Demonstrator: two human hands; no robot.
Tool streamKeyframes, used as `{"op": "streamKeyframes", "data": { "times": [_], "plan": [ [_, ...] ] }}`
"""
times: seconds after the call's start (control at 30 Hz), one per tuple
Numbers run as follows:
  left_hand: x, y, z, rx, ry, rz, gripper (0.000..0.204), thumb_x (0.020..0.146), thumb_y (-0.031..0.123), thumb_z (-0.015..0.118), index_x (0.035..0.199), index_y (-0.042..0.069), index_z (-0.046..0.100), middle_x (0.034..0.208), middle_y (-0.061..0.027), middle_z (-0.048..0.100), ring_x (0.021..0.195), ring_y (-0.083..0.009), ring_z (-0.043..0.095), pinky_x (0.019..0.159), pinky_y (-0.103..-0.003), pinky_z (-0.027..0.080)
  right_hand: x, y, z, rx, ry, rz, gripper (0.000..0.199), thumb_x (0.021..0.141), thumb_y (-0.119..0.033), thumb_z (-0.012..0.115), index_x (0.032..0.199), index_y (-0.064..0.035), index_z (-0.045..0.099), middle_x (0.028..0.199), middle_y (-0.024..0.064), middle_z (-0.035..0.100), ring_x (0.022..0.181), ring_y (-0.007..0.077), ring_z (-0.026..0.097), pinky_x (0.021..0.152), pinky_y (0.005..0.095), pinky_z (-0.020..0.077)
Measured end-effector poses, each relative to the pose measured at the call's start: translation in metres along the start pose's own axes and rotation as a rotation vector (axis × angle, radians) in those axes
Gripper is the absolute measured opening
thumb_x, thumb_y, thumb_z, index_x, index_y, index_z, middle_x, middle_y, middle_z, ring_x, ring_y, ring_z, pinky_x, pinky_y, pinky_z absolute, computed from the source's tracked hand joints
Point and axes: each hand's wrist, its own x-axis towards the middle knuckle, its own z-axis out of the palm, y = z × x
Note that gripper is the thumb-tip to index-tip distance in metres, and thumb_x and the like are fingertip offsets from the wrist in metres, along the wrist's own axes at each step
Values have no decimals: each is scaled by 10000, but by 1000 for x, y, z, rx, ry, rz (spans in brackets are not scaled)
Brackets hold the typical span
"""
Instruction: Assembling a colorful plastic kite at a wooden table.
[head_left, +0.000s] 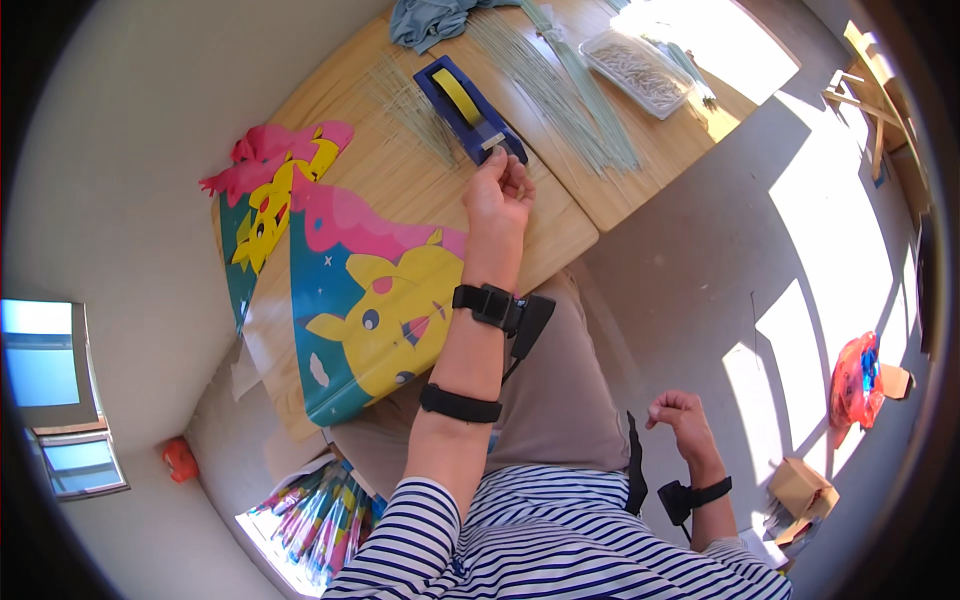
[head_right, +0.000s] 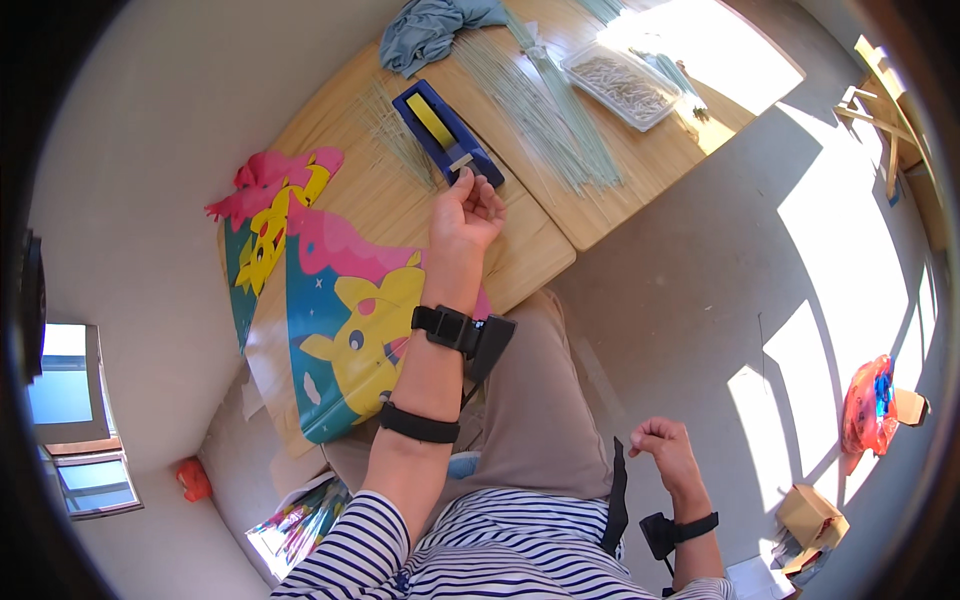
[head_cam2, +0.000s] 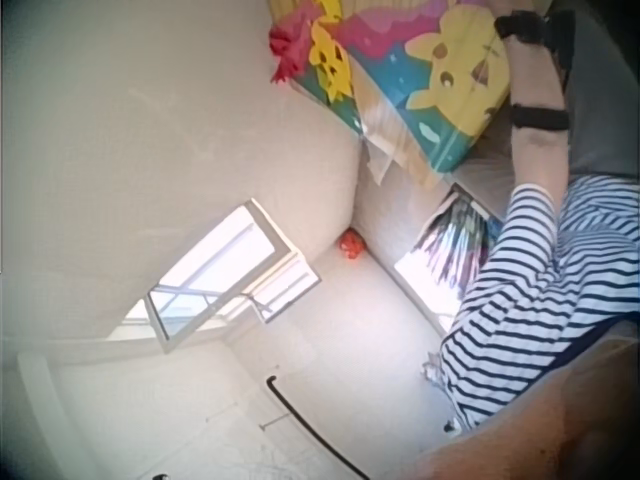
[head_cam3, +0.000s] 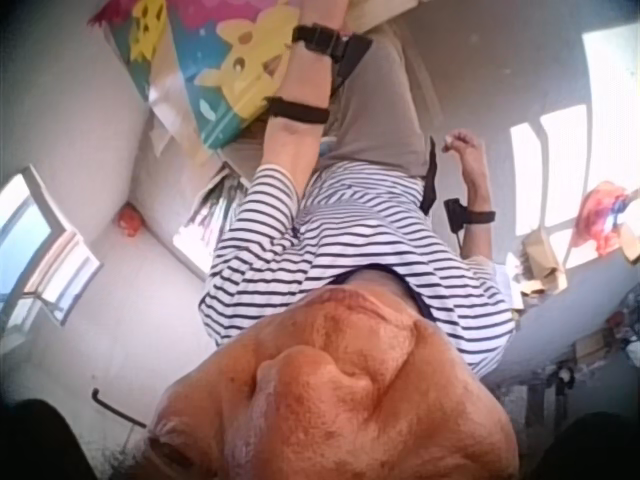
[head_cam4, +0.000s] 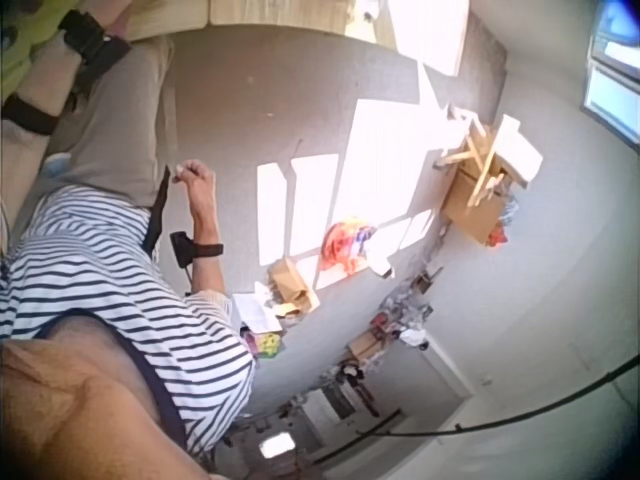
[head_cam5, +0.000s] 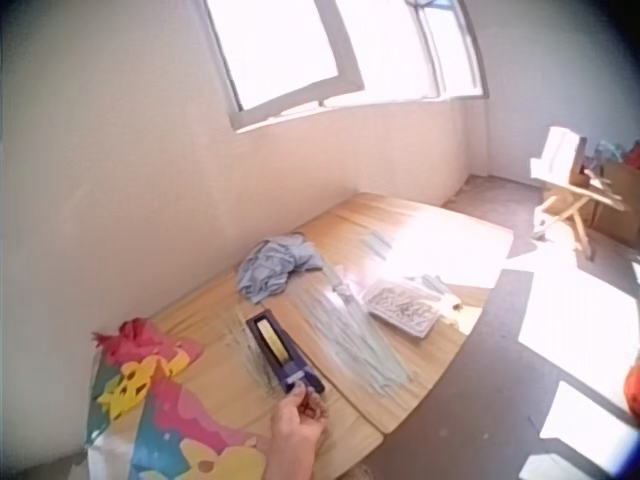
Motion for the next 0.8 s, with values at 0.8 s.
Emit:
{"op": "streamKeyframes", "data": {
  "times": [0.8],
  "plan": [
    [-74, 23, -28, 50, -382, 4, 190, 903, 97, 723, 1057, 109, 611, 810, -32, 610, 779, -180, 598, 769, -393, 534, 0, 31, -4, -96, 84, -173, 50, 858, 15, 586, 818, 21, 617, 700, 74, 636, 656, 174, 647, 662, 307, 537]
  ]
}}
